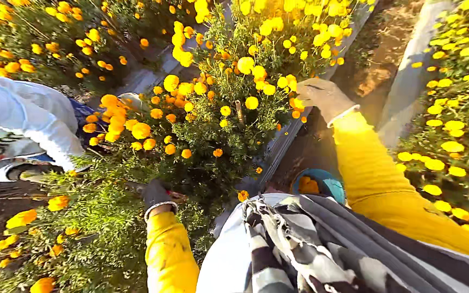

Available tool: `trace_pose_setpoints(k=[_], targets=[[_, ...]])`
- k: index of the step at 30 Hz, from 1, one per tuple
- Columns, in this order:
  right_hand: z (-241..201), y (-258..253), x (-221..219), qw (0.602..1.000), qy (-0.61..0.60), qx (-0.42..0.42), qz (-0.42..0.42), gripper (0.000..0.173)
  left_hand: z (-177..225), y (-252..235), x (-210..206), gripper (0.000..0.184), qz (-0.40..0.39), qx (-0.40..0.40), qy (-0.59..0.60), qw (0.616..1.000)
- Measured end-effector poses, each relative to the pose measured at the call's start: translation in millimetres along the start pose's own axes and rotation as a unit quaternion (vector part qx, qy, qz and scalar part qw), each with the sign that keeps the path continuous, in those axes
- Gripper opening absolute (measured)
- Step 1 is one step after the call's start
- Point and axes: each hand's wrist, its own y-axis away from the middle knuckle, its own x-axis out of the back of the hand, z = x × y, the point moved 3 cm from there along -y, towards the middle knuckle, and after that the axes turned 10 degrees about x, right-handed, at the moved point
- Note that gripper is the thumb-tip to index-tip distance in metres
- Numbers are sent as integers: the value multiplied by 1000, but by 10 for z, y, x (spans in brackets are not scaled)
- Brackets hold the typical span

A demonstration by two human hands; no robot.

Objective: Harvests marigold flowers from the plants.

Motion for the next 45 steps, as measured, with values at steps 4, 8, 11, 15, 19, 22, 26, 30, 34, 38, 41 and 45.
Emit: trace_pose_setpoints(k=[4, 8, 11, 15, 19, 22, 26, 30, 34, 38, 41, 45], targets=[[-999, -525, -710, 971, 84, 166, -151, 32, 18, 17, 2, 56, 4, 30, 50, 998], [-1676, -1028, -1613, 909, 176, 283, -251, 25, 0, 27, -52, 69, 3, 54, 156, 986], [-1839, -1482, -2426, 841, 328, 314, -295, 27, -2, 57, -54, 62, 6, 40, 100, 994], [-1505, -1842, -3239, 829, 405, 189, -336, 74, 53, 84, -43, 42, 5, 7, -85, 996], [-1402, -1825, -3426, 790, 466, 160, -365, 68, 12, 27, -70, 54, -3, -18, -205, 979], [-1542, -1656, -3284, 706, 568, 182, -381, 53, -15, 20, -93, 60, -20, -28, -238, 971], [-1502, -1696, -3140, 619, 647, 171, -411, 57, -37, 18, -104, 59, -16, -24, -204, 979], [-1513, -1676, -2938, 651, 618, 153, -413, 50, 3, 68, -38, 58, -14, -7, -151, 988], [-1016, -1975, -2883, 819, 440, 143, -339, 61, -33, 36, -46, 53, -10, 39, 6, 999], [-887, -1722, -2813, 894, 314, 107, -300, 69, -26, 50, -43, 58, -24, 10, -117, 993], [-858, -1645, -2810, 904, 285, 112, -299, 66, -49, 35, -63, 56, -34, -11, -183, 983], [-882, -1726, -2862, 886, 334, 166, -274, 57, -56, 67, -36, 53, -37, -20, -178, 983]])
